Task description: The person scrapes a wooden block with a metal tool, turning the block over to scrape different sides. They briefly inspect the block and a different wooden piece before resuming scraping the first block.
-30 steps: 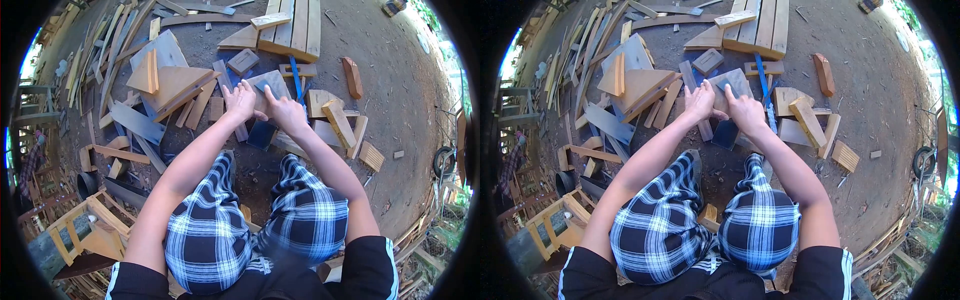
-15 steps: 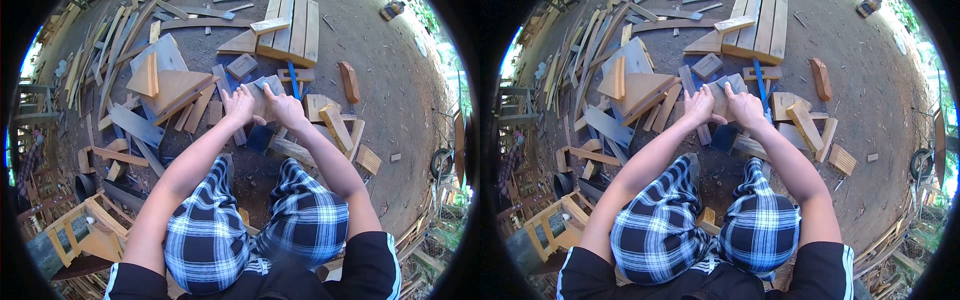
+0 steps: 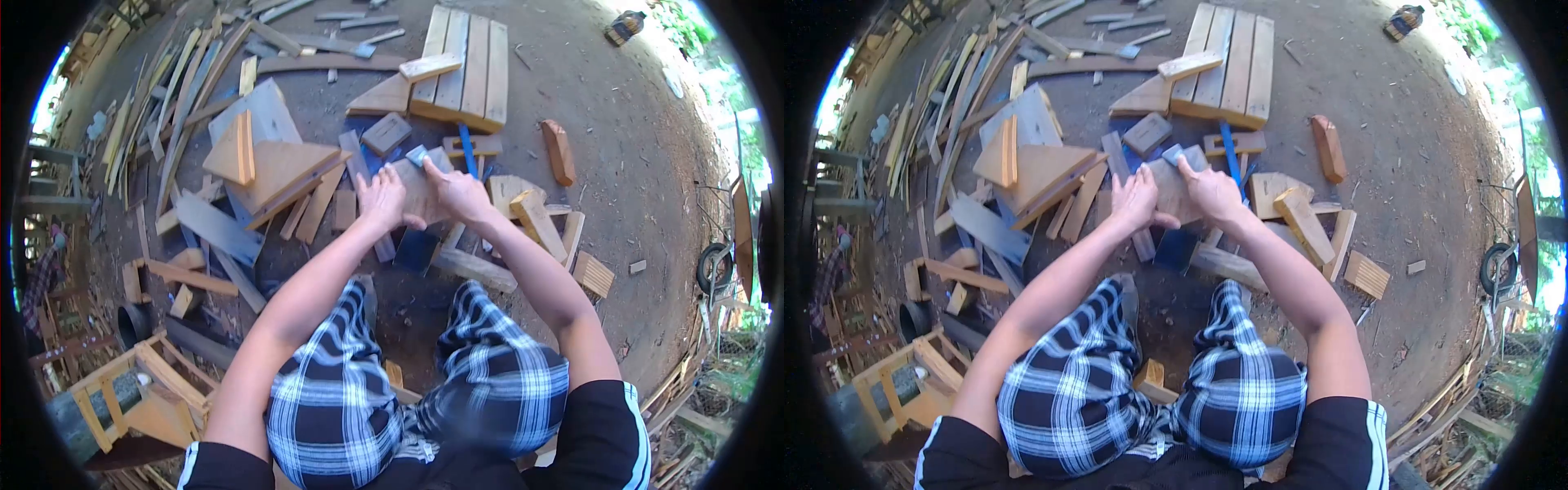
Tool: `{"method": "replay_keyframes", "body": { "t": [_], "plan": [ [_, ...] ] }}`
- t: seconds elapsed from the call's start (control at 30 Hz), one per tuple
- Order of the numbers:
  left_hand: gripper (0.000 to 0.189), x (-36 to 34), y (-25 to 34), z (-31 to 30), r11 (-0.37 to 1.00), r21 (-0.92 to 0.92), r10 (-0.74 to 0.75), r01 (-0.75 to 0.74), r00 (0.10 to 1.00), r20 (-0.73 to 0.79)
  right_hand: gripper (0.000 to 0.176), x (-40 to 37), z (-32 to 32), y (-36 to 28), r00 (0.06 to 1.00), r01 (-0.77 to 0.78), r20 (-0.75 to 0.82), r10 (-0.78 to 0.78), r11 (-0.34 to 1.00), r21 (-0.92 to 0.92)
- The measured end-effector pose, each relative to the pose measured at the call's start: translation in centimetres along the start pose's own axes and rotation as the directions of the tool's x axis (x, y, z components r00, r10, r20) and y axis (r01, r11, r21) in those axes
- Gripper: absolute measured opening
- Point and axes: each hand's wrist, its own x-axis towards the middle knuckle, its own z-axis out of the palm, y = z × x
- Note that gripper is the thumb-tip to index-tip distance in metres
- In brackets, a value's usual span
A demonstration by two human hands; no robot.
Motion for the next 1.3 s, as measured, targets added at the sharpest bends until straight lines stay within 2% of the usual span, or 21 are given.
{"method": "replay_keyframes", "body": {
  "t": [0.07,0.13,0.17,0.23,0.37,0.43,0.5,0.57,0.6,0.67,0.73,0.77,0.8,0.87,0.93,1.0,1.07,1.13,1.2,1.27,1.3],
  "plan": [
    [0.142,-0.1,0.1,-0.2,1.000,0.013,-0.002,0.002,1.000,0.006,0.050,0.0,0.3,1.4,0.996,-0.085,0.033,0.079,0.963,0.257],
    [0.143,-0.3,-0.2,-0.1,0.999,-0.041,0.014,-0.013,1.000,0.006,0.053,-1.3,2.4,3.1,0.952,0.009,-0.278,0.128,0.895,0.445],
    [0.143,-0.4,-0.4,0.1,0.999,-0.039,0.020,-0.019,1.000,0.003,0.053,-2.3,1.8,3.0,0.950,0.007,-0.282,0.132,0.896,0.443],
    [0.141,-0.6,-0.7,0.9,0.993,-0.115,0.021,-0.024,0.999,-0.027,0.062,-4.2,1.0,3.0,0.925,-0.178,-0.203,0.321,0.840,0.513],
    [0.133,-1.4,-2.0,3.5,0.947,-0.311,0.039,-0.084,0.988,-0.149,0.069,-5.1,2.7,2.9,0.905,-0.138,-0.202,0.375,0.706,0.694],
    [0.120,-1.6,-2.2,4.8,0.892,-0.448,-0.038,-0.060,0.977,-0.208,0.067,-5.4,2.9,2.3,0.879,-0.168,-0.198,0.433,0.671,0.723],
    [0.115,-1.6,-2.1,5.2,0.917,-0.393,-0.024,-0.070,0.973,-0.230,0.065,-5.6,2.6,1.8,0.866,-0.177,-0.190,0.463,0.639,0.748],
    [0.111,-1.1,-1.7,5.0,0.937,-0.336,0.009,-0.101,0.964,-0.264,0.062,-6.0,2.2,0.9,0.844,-0.284,-0.063,0.532,0.544,0.790],
    [0.109,-0.8,-1.3,4.8,0.930,-0.352,-0.006,-0.101,0.957,-0.290,0.059,-5.9,4.9,0.9,0.829,-0.101,-0.298,0.473,0.651,0.752],
    [0.108,-0.3,-0.6,3.9,0.924,-0.367,-0.014,-0.111,0.947,-0.321,0.058,-6.1,4.7,-1.2,0.850,0.000,-0.326,0.414,0.619,0.785],
    [0.108,0.0,-0.1,2.8,0.985,-0.100,0.111,-0.142,0.958,-0.263,0.056,-6.6,2.4,-3.6,0.909,-0.180,-0.009,0.418,0.411,0.893],
    [0.109,0.2,0.3,2.7,0.987,-0.079,0.110,-0.139,0.950,-0.292,0.054,-6.7,3.2,-4.2,0.909,-0.170,0.016,0.416,0.335,0.927],
    [0.109,0.3,0.5,2.5,0.988,-0.075,0.109,-0.137,0.949,-0.295,0.054,-6.9,3.1,-4.4,0.910,-0.165,0.013,0.414,0.334,0.928],
    [0.110,0.4,1.1,1.7,0.992,-0.048,0.093,-0.113,0.948,-0.304,0.052,-7.1,2.5,-4.4,0.846,-0.021,-0.188,0.499,0.384,0.923],
    [0.106,-0.3,1.4,1.5,0.960,0.203,0.237,-0.191,0.945,-0.227,0.053,-7.6,2.1,-3.0,0.811,-0.193,-0.143,0.568,0.489,0.850],
    [0.098,-0.3,0.9,2.3,0.949,0.202,0.300,-0.243,0.891,-0.340,0.056,-7.9,4.2,-1.0,0.763,-0.119,-0.402,0.506,0.721,0.682],
    [0.094,-0.3,0.9,2.1,0.948,0.163,0.315,-0.272,0.867,-0.387,0.061,-8.2,5.0,-0.1,0.783,-0.118,-0.387,0.488,0.727,0.677],
    [0.090,-0.4,0.6,2.1,0.944,0.136,0.328,-0.299,0.838,-0.436,0.066,-8.5,5.2,0.1,0.853,-0.239,-0.027,0.522,0.436,0.867],
    [0.079,-0.5,0.4,2.6,0.927,0.113,0.368,-0.357,0.815,-0.447,0.068,-8.3,6.9,0.7,0.859,-0.289,0.024,0.512,0.445,0.847],
    [0.071,-0.8,0.4,2.6,0.920,0.124,0.387,-0.370,0.823,-0.415,0.065,-8.1,6.3,-0.2,0.815,-0.429,0.315,0.486,0.143,0.892],
    [0.064,-0.8,0.3,2.6,0.916,0.136,0.399,-0.377,0.831,-0.388,0.063,-8.1,7.1,-0.3,0.812,-0.371,0.274,0.516,0.093,0.924]
  ]
}}
